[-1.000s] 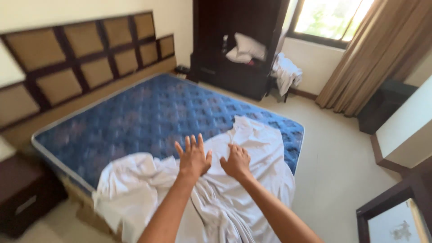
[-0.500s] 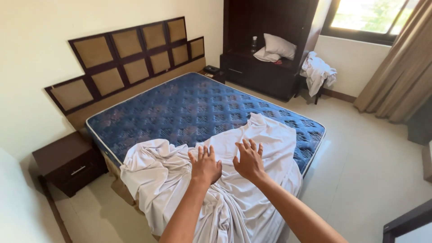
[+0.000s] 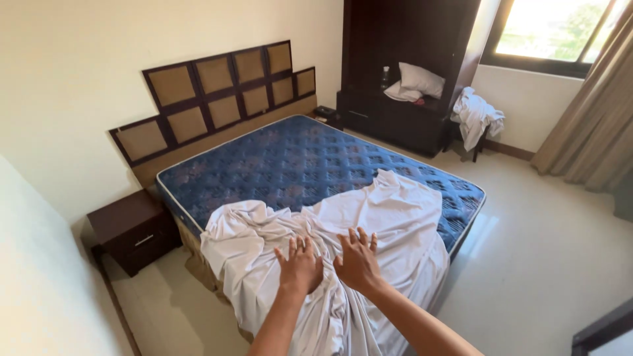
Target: The person spreads a white fitted sheet over a blue patterned mattress, smoothing it out and tucking the edges under the mattress by hand.
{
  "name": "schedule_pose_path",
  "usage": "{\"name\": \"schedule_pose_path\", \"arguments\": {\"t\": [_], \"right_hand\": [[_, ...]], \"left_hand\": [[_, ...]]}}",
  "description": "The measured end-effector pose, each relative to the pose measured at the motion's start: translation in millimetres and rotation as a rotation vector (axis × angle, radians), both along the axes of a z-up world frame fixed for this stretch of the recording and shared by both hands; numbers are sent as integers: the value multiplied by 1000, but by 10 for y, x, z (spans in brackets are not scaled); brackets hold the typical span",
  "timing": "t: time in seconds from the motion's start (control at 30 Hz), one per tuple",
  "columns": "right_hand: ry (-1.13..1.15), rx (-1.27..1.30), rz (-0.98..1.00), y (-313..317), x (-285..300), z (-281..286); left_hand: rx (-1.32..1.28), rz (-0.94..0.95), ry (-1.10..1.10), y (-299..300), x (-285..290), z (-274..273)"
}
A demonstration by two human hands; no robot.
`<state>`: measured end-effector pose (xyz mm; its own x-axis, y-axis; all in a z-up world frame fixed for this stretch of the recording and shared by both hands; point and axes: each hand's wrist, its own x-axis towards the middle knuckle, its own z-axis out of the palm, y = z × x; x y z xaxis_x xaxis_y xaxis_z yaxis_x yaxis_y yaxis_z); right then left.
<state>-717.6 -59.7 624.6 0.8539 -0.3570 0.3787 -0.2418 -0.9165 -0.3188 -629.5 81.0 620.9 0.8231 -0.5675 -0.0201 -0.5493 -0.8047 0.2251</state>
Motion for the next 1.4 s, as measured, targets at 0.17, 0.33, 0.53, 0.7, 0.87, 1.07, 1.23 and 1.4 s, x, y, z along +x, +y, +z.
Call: {"name": "schedule_pose_path", "arguments": {"t": [0.17, 0.33, 0.53, 0.7, 0.87, 1.07, 1.23, 1.4], "right_hand": [[-2, -31, 37, -54, -281, -43], [-32, -31, 36, -519, -607, 28], [-27, -100, 78, -1435, -1165, -96], [19, -141, 104, -2250, -1689, -124], [60, -127, 117, -2723, -2064, -214], [73, -116, 108, -2888, -2226, -258], [106, -106, 100, -2788, -2101, -257], [109, -91, 150, -2527, -1978, -238]], "left_hand": [[29, 69, -3, 75, -259, 6], [26, 104, -3, -271, -562, 11], [-43, 110, 22, -1176, -1265, -70], [-39, 58, 83, -1998, -1816, -229], [10, 27, 157, -2508, -2260, -235], [31, 36, 173, -2711, -2400, -219], [36, 52, 140, -2609, -2275, -178], [15, 77, 122, -2411, -2100, -251]]}}
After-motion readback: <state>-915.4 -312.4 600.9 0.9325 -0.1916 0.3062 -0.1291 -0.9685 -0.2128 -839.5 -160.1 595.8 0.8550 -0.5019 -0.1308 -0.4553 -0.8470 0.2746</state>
